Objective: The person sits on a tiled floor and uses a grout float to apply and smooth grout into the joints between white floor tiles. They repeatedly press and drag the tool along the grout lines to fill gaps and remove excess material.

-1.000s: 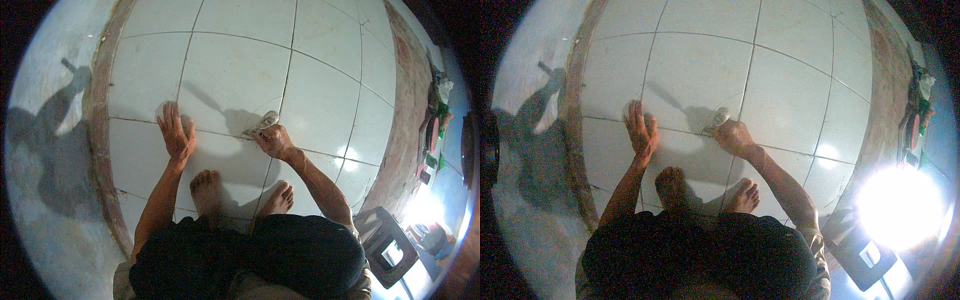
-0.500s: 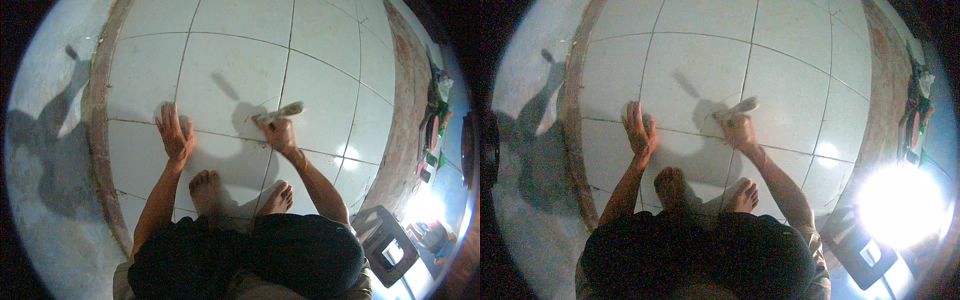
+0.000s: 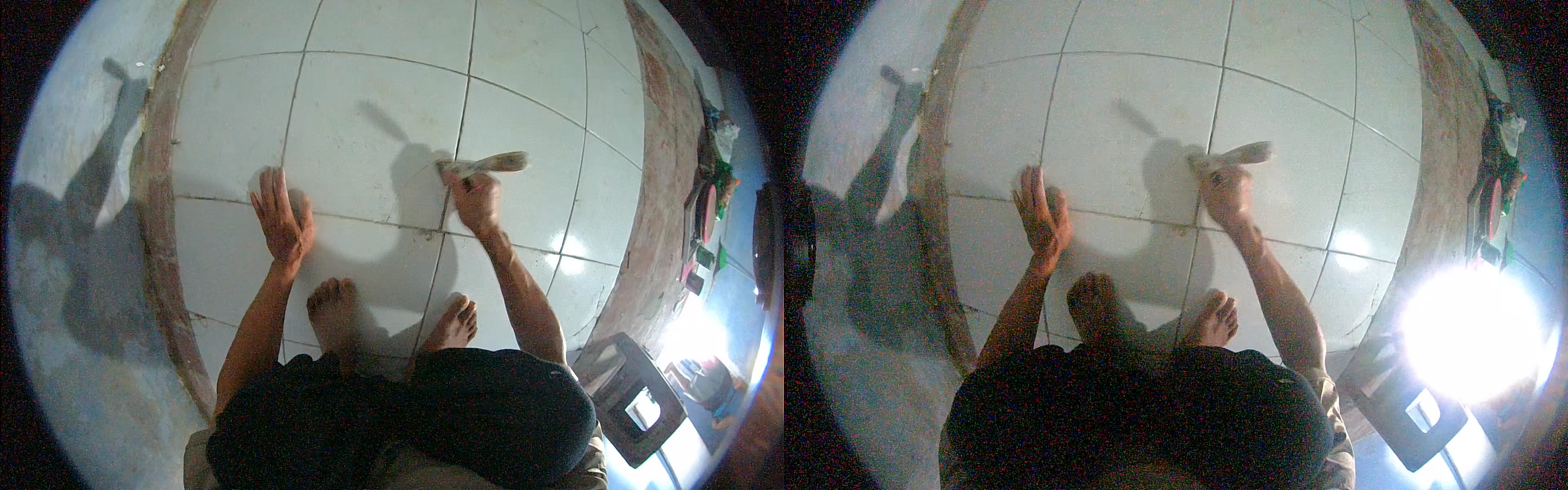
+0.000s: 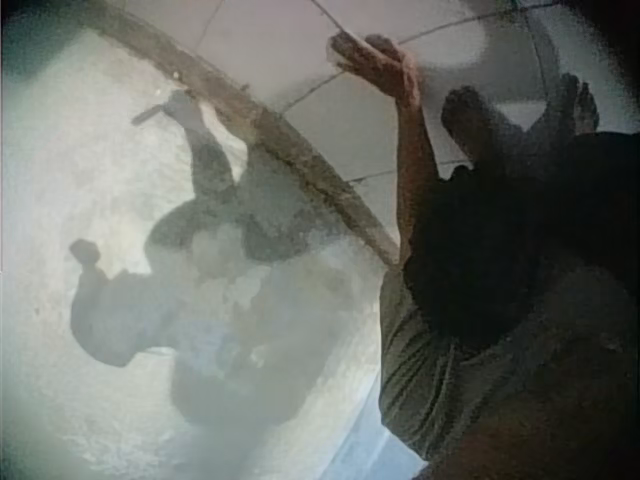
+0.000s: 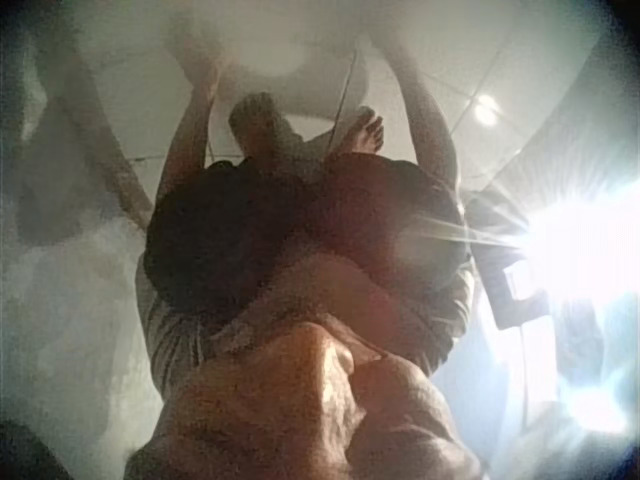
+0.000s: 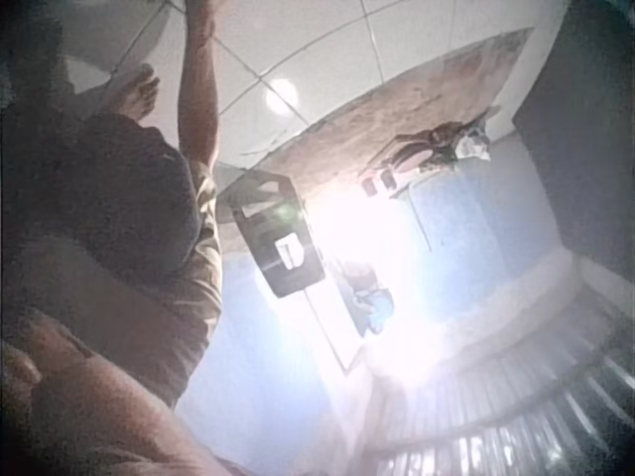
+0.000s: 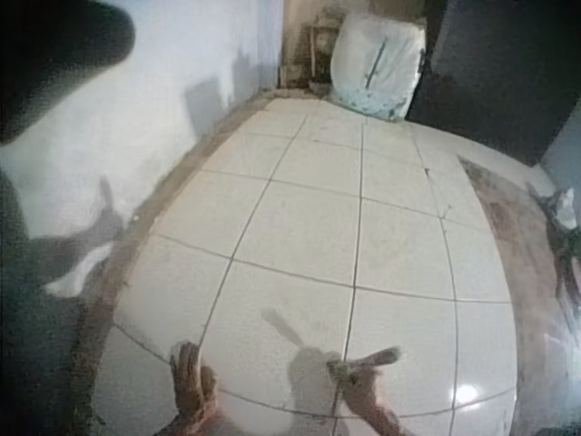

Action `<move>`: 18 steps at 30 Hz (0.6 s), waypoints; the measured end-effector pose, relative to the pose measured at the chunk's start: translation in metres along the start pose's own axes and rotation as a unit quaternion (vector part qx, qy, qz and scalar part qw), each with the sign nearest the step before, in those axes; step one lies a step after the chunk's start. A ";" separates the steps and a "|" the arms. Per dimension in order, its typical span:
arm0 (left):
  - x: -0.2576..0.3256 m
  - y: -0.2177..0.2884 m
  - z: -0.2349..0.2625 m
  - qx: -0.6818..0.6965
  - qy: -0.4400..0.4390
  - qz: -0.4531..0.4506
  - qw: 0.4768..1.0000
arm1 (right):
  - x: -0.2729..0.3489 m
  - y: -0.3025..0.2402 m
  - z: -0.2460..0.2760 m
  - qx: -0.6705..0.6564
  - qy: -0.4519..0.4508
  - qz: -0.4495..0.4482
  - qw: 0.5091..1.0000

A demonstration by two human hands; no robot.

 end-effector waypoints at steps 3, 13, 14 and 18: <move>0.001 -0.002 0.000 0.002 -0.004 0.005 1.000 | -0.021 0.017 0.019 0.042 0.062 0.021 0.997; -0.003 0.007 0.006 0.027 0.034 -0.005 0.999 | 0.026 0.002 -0.033 0.106 -0.115 0.122 0.980; -0.002 0.003 0.006 0.011 0.018 -0.001 1.000 | 0.008 0.006 -0.027 0.161 -0.116 0.083 0.977; 0.000 -0.001 0.001 -0.005 -0.003 0.003 1.000 | -0.023 -0.008 0.012 0.092 -0.018 0.072 0.993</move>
Point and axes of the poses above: each hand's wrist, its own x-axis away from the middle knuckle, its own z-axis out of the back of the hand, y = z × x, the point moved 9 cm from there along -x, towards the middle knuckle, and after that the axes turned 14 degrees about y, right-handed, at the moved point
